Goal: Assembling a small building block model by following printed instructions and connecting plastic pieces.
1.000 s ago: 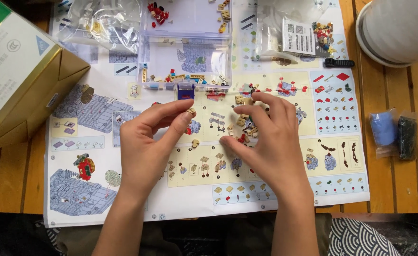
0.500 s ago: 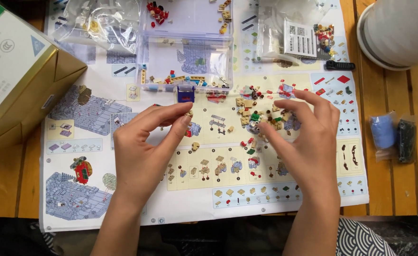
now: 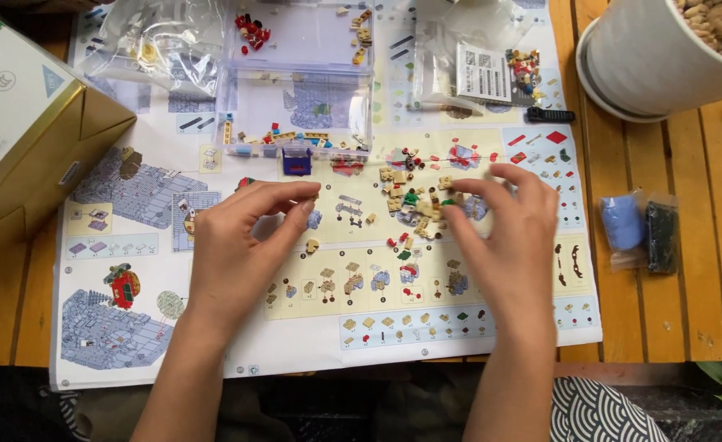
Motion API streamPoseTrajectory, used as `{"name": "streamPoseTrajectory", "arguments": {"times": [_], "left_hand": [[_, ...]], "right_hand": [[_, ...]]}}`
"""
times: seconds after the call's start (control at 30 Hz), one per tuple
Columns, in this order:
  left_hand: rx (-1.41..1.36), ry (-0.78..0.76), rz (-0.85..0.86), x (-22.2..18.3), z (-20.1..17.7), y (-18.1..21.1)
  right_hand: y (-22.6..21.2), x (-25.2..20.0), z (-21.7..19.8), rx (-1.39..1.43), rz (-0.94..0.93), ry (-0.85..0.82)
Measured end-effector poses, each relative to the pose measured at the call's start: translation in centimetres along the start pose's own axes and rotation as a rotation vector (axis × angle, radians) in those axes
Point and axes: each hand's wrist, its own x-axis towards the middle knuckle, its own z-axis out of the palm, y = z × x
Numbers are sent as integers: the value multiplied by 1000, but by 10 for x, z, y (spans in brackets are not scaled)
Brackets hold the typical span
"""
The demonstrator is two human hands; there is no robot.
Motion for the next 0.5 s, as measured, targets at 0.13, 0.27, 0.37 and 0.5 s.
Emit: {"name": "streamPoseTrajectory", "arguments": {"times": [0.13, 0.27, 0.37, 0.5], "left_hand": [[-8, 23, -52, 1, -2, 5], [-27, 43, -98, 1, -5, 7], [-42, 60, -92, 2, -7, 6], [-32, 73, -70, 3, -12, 5]], "right_hand": [[-8, 2, 5, 28, 15, -40], [-19, 0, -4, 164, -66, 139], [-30, -16, -36, 448, -144, 180], [-50, -25, -100, 645, -206, 130]]}}
